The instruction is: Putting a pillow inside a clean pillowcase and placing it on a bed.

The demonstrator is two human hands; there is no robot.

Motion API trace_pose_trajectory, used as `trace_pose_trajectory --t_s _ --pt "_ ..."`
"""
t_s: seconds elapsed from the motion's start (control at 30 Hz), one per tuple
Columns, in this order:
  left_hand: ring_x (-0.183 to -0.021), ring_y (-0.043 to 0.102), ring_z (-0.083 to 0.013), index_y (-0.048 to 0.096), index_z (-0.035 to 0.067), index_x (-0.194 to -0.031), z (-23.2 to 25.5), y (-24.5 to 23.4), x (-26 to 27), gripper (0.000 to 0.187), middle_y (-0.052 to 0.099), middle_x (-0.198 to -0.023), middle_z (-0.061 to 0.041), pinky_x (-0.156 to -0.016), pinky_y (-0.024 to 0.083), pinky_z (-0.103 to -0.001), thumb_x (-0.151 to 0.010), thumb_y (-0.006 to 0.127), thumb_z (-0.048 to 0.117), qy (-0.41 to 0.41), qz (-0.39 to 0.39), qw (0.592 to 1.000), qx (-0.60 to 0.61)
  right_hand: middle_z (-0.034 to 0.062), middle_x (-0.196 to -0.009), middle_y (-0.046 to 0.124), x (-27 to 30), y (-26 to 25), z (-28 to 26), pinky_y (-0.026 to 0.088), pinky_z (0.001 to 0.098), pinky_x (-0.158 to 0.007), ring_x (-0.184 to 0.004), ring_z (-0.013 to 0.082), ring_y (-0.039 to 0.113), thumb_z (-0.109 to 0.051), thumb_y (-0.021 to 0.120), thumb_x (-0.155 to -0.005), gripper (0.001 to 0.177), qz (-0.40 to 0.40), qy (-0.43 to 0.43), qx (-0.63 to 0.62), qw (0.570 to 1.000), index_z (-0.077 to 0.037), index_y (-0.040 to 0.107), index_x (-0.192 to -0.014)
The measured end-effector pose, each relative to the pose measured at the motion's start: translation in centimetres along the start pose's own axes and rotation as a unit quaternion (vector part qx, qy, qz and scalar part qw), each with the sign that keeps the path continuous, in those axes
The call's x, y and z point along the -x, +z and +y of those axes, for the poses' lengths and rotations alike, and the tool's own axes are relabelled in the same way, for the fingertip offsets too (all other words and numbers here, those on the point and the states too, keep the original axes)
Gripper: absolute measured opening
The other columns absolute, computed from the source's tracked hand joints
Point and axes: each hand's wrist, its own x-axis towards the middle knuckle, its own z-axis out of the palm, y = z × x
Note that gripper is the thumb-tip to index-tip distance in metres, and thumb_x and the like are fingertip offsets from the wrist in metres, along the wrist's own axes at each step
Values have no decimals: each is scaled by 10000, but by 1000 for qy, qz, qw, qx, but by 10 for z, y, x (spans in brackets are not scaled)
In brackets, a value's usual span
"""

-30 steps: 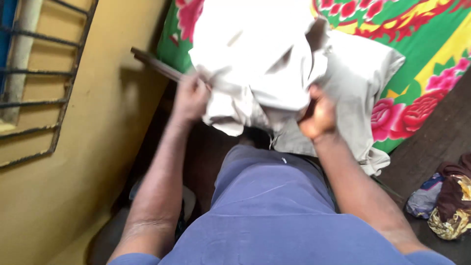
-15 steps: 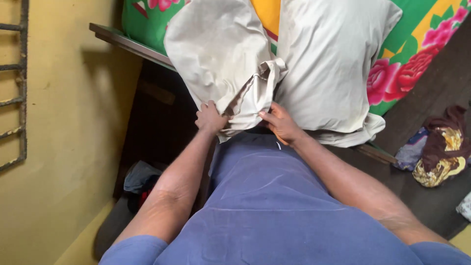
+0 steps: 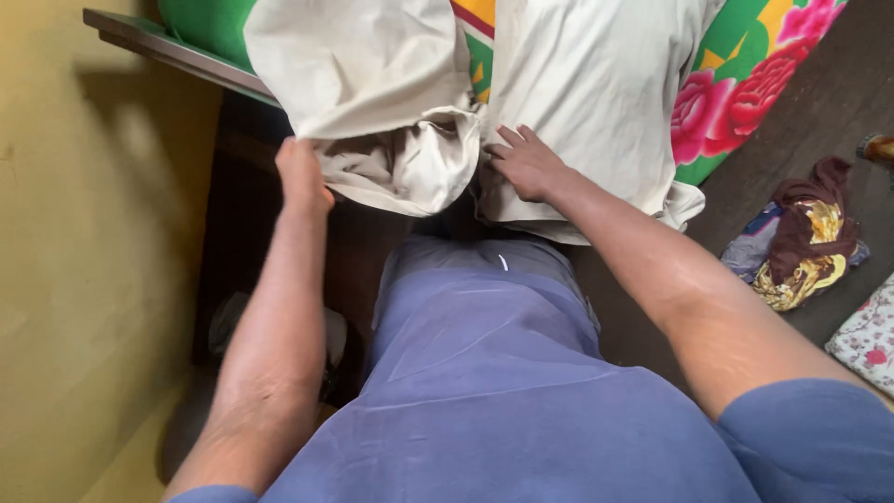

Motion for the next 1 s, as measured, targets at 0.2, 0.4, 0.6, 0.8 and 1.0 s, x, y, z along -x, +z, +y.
trace_pose_trajectory --t_s 0.2,0.4,0.6,0.8,1.0 --pt "-934 643 -201 615 0 -1018 58 8 44 244 690 -1000 -129 -835 547 -353 -869 751 137 183 -52 952 -240 -32 -1681 252 -43 -40 -1 41 581 -1255 -1582 268 89 -310 946 -644 1097 -182 -75 154 968 -273 365 -1574" --pt "-826 713 -117 649 73 -1021 68 18 52 294 722 -926 -41 -727 603 -339 -1021 687 364 356 -13 843 -403 -17 -1570 430 -38 -51 20 68 552 -1258 -1501 240 287 -581 1012 -511 1331 -248 -57 209 944 -267 306 -1595" --pt "-694 684 -157 611 52 -938 72 62 44 600 681 -746 -84 -643 589 -369 -1045 531 637 401 10 799 -448 28 -1064 757 14 -55 79 456 442 -1018 -1089 250 682 -678 876 -552 828 -84 -114 121 983 -232 706 -1228" --pt "-621 634 -170 623 94 -924 90 131 35 622 625 -711 -41 -526 562 -347 -998 513 702 393 11 753 -527 30 -961 782 72 -147 67 541 382 -951 -956 222 739 -585 860 -600 660 -57 -13 -133 989 -195 754 -1121" --pt "-754 746 -270 652 83 -1016 118 212 96 626 732 -816 -127 -667 572 -468 -985 559 701 382 -89 638 -662 124 -1162 746 18 -135 67 537 359 -958 -1076 250 697 -463 936 -572 823 63 60 -446 891 -65 701 -1254"
